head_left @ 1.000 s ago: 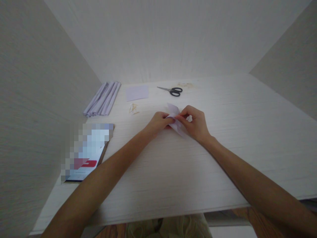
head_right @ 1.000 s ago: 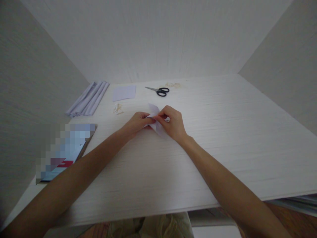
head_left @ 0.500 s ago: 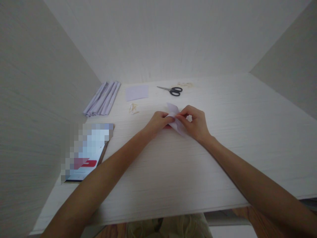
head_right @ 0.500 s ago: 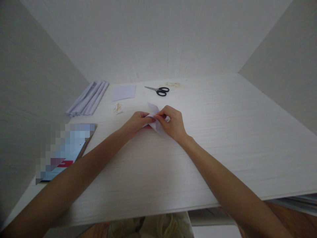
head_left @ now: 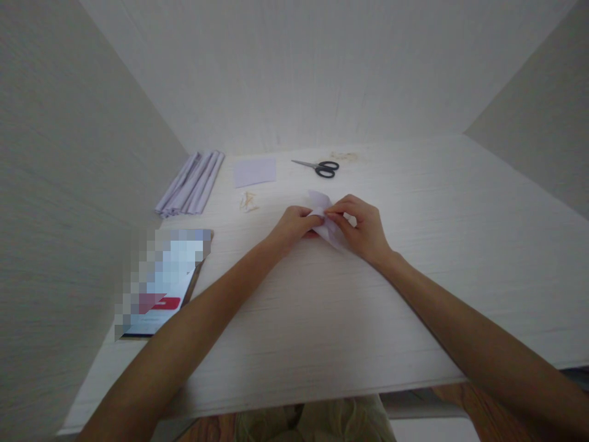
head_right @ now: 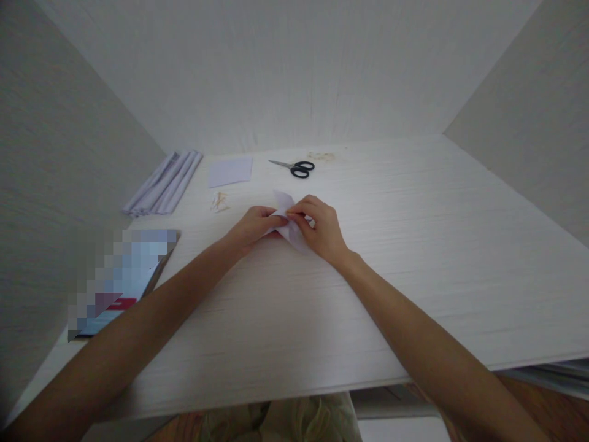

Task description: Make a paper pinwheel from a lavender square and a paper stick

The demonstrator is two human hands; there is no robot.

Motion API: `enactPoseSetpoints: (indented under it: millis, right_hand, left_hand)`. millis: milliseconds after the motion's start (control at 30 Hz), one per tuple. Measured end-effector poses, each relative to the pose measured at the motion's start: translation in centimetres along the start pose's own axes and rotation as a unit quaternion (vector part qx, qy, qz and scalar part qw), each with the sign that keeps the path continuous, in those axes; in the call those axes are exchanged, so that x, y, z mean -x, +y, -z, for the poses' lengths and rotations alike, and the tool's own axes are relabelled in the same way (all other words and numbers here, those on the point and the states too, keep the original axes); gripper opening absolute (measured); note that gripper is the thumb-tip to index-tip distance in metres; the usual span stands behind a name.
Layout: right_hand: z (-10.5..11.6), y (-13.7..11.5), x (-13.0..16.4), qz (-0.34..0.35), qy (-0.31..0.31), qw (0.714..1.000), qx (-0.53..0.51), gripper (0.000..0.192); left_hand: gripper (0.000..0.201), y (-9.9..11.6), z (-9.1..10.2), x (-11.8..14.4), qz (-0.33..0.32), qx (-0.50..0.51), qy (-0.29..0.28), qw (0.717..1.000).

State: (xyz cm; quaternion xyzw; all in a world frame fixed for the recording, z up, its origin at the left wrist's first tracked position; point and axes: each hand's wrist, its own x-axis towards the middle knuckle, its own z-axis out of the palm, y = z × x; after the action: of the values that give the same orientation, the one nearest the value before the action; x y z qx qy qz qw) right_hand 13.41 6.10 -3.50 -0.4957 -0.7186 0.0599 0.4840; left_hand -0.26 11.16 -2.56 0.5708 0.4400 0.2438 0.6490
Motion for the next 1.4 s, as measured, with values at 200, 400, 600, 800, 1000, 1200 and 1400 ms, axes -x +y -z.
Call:
enactPoseSetpoints:
  millis: [200,400,600,800,1000,1200,1400]
  right_hand:
    - [-0.44,-0.38,-0.20,-0.026,0.035,0.999,0.028,0.025]
    - [-0.38,-0.32,-0.18,-0.035,0.039,0.998,0.017,0.014]
    - [-0.28,-0.35,-0.17,-0.047,0.058,0.997,0.025,0.014]
    - [-0.34,-0.26,-0.21,-0.066,0.046,0.996,0.035,0.014]
    - [-0.34,-0.28,-0.23,-0.093,0.047,0.994,0.037,0.014]
    - [-0.41,-0.02,-0.28,-0.106,0.055,0.992,0.038,0.014]
    - [-0.46,0.20,-0.21,-0.124,0.049,0.991,0.023,0.013]
  left_hand:
    - [0.008,0.11,-0.17,0.14,-0.003,0.002,-0.008,1.000]
    - [0.005,0.21,-0.07,0.19,0.002,0.004,0.000,1.000]
    - [0.005,0.21,-0.07,0.16,0.008,0.005,-0.002,1.000]
    - [0.007,0.17,-0.10,0.08,-0.005,-0.024,-0.005,1.000]
    - [0.006,-0.01,-0.09,0.04,-0.011,-0.017,-0.018,1.000]
    - [0.007,0.00,-0.03,0.19,-0.012,-0.004,-0.031,0.999]
    - [0.008,-0.45,0.05,-0.15,-0.022,-0.015,-0.031,0.999]
